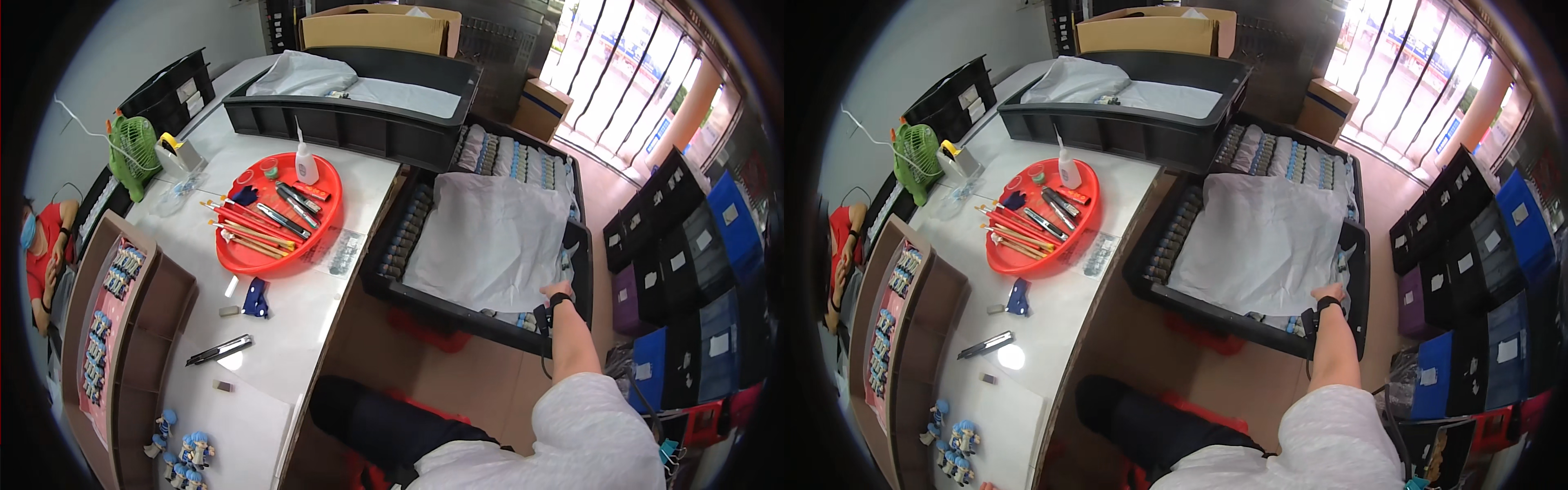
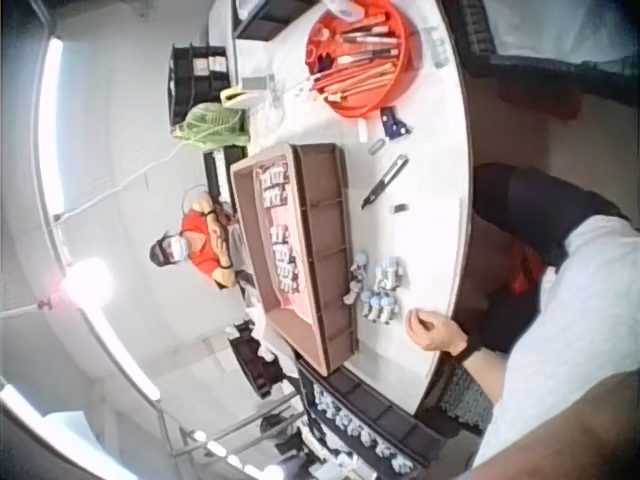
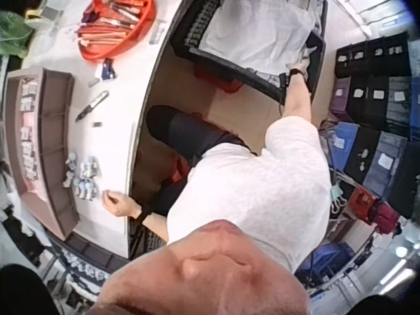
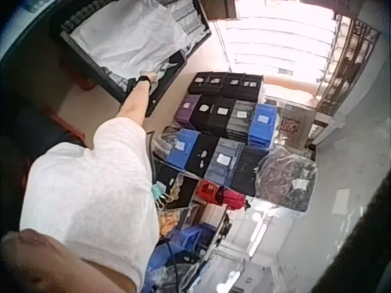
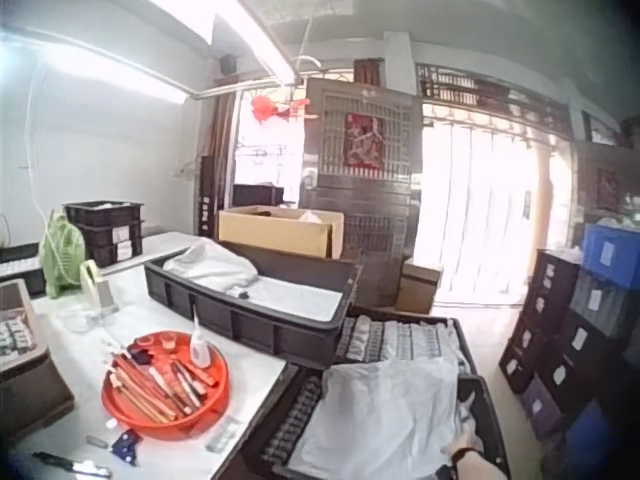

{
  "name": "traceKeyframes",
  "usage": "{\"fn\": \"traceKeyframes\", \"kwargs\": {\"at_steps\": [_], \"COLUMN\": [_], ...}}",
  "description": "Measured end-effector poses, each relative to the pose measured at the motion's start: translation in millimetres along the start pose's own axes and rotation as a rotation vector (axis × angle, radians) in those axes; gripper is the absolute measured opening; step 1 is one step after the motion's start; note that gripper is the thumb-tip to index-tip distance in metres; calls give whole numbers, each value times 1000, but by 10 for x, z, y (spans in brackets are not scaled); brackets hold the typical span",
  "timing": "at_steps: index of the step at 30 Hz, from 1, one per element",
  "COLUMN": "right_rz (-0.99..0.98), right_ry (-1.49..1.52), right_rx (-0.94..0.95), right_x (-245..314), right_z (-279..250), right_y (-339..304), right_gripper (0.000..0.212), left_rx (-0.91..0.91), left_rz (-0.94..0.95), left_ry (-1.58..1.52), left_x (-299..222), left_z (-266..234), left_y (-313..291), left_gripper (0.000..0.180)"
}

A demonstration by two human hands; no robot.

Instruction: The person assembles small blue and white figurines by hand at a workstation. They pick up individual components from a tray, fit them together, and place the completed figures into a compartmentalized box. The process is repeated for multiple units throughout the clip.

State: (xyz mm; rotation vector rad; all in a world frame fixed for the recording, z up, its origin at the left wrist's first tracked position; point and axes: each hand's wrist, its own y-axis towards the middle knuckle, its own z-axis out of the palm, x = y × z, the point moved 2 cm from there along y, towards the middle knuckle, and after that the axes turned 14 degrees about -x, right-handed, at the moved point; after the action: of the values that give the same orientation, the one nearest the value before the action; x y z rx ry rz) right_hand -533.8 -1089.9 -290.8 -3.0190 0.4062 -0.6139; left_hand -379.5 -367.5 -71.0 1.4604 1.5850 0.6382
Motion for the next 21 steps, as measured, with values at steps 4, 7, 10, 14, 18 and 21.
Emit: {"fn": "traceKeyframes", "kwargs": {"at_steps": [4, 7, 10, 14, 18, 21], "right_rz": [-7, 4, 81, 20, -263, -227], "right_ry": [-86, -63, 63, 329, 5, -182], "right_rx": [-20, -127, 61, -187, -48, 0], "right_x": [94, 48, -71, -192, -386, -621], "right_z": [-249, -361, -323, -220, -414, -533], "right_y": [-242, -375, -253, -182, -156, -231], "right_gripper": [63, 52, 42, 29, 24, 23], "left_rx": [-12, -9, -9, -24, -20, -10], "left_rz": [-22, -23, 1, 8, -6, -31], "left_ry": [31, 31, 27, 22, 21, 10], "left_x": [34, 37, 54, 49, 46, 40], "left_z": [3, 7, 39, 26, 23, 25], "left_y": [-29, -36, -43, -20, -15, -9], "left_gripper": [16, 16, 16, 17, 17, 16]}}
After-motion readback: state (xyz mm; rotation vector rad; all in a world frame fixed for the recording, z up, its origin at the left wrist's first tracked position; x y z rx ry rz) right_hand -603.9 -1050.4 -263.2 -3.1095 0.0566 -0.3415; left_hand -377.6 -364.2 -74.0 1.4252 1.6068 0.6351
